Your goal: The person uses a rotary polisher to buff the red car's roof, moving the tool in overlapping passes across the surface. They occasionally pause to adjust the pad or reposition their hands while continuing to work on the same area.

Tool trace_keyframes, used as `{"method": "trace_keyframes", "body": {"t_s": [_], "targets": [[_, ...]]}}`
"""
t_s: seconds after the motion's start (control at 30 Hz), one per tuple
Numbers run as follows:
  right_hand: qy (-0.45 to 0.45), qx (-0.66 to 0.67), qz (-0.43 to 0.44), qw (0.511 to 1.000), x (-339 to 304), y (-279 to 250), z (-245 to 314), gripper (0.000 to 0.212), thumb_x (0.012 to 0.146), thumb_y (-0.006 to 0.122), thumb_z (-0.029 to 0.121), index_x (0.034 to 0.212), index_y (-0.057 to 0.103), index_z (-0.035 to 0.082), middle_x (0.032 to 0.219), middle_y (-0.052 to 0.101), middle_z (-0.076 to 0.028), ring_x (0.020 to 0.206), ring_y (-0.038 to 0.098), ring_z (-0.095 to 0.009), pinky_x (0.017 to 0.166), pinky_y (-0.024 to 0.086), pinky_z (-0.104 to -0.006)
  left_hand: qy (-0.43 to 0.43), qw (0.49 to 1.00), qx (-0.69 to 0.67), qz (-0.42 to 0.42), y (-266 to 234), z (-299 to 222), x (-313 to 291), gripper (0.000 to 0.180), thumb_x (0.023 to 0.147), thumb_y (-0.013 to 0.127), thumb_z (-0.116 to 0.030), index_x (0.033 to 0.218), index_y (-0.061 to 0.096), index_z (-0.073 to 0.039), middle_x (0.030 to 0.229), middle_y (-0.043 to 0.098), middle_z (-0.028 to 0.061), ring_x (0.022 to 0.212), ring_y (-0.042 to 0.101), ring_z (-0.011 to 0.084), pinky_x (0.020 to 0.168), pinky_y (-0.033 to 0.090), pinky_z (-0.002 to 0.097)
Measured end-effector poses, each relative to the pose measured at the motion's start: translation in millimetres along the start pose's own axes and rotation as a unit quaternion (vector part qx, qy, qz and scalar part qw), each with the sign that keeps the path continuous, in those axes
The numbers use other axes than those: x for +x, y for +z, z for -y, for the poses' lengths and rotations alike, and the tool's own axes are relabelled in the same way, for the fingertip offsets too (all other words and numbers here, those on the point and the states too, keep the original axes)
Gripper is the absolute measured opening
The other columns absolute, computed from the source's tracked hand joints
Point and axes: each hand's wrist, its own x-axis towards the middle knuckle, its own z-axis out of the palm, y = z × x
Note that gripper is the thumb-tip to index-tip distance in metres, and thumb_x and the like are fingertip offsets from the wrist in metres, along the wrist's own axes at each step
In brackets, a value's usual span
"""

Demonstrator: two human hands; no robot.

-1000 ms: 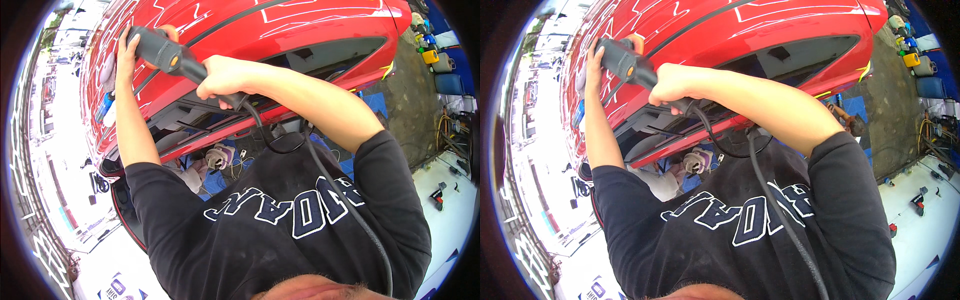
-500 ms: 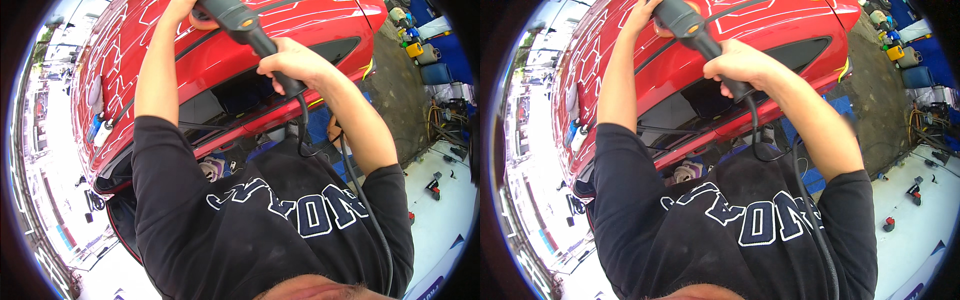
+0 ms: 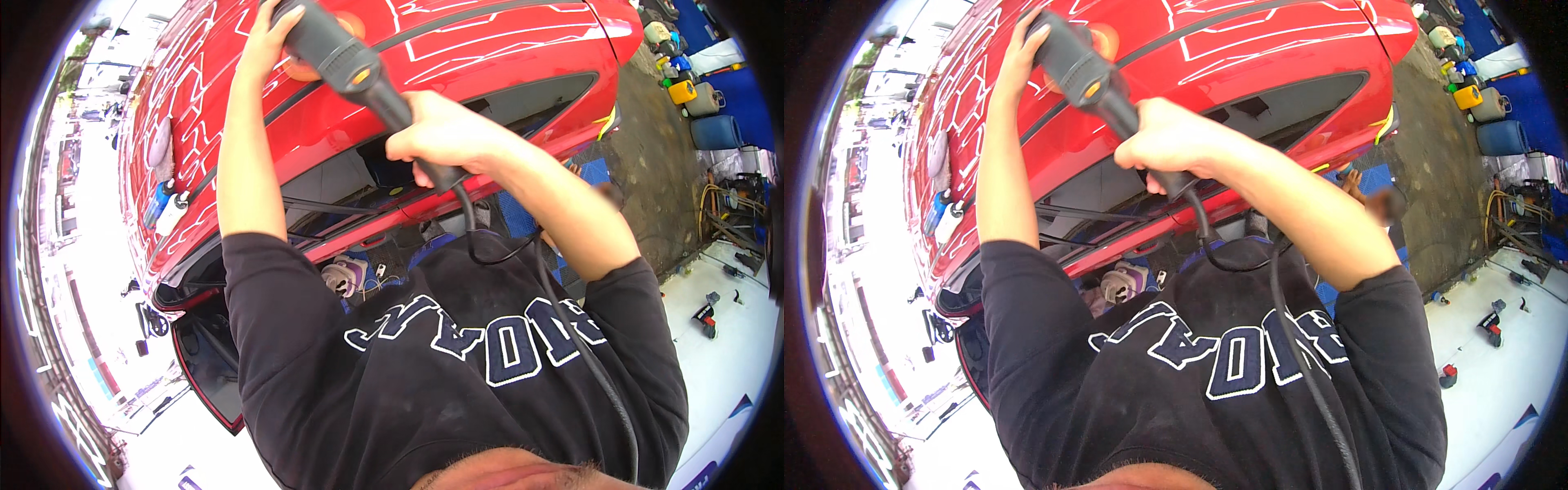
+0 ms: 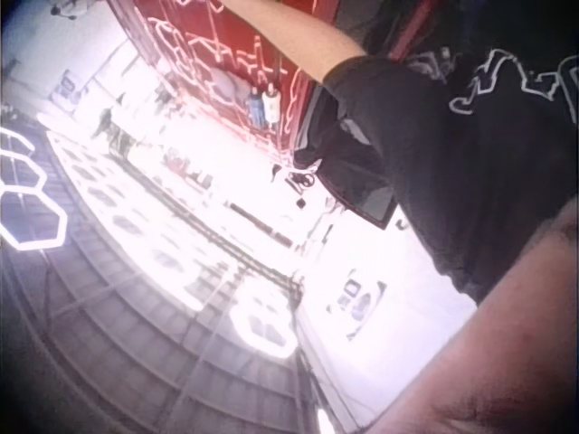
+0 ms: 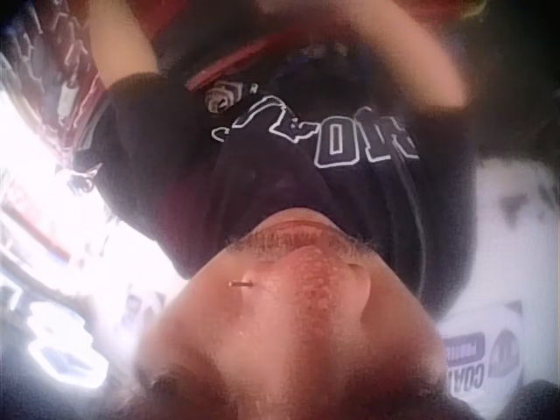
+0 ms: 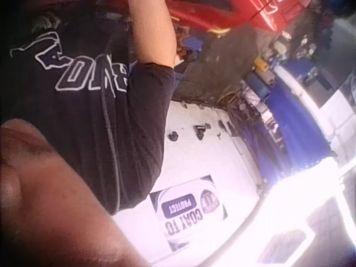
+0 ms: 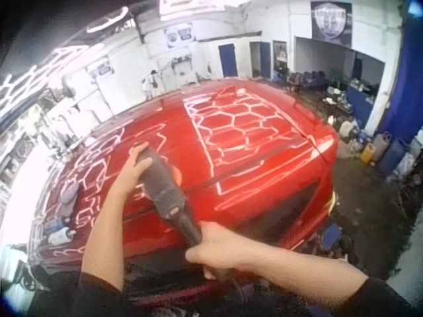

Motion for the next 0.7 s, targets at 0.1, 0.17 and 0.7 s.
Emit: {"method": "trace_keyframes", "body": {"t_s": [0.1,0.17,0.7], "targets": [[-0.012,-0.018,0.044,0.999,31.4,23.9,-8.4,0.038,0.082,0.067,0.005,0.113,0.05,-0.007,0.076,0.06,-0.01,0.049,0.063,-0.017,0.042,0.051,-0.0342,-0.019,0.998,0.031,-0.058,-24.8,-14.2,-41.9,0.072,0.096,0.067,-0.045,0.157,0.049,-0.013,0.151,0.051,0.0148,0.137,0.051,0.0275,0.116,0.04,0.0394],[-0.02,-0.025,0.078,0.996,50.0,46.5,-12.4,0.039,0.08,0.067,0.005,0.113,0.05,-0.008,0.075,0.06,-0.01,0.049,0.063,-0.018,0.043,0.052,-0.0339,-0.031,0.995,0.043,-0.084,-57.2,-5.1,-69.1,0.073,0.095,0.068,-0.043,0.156,0.049,-0.009,0.149,0.053,0.0171,0.137,0.052,0.0278,0.117,0.038,0.038],[-0.036,-0.041,0.119,0.991,65.1,70.9,-6.7,0.023,0.079,0.067,0.005,0.095,0.054,-0.005,0.068,0.057,-0.009,0.05,0.063,-0.018,0.043,0.051,-0.0345,-0.066,0.988,0.066,-0.127,-82.8,-8.8,-105.7,0.074,0.096,0.065,-0.046,0.157,0.047,-0.008,0.147,0.054,0.0188,0.137,0.052,0.0287,0.118,0.037,0.0398]]}}
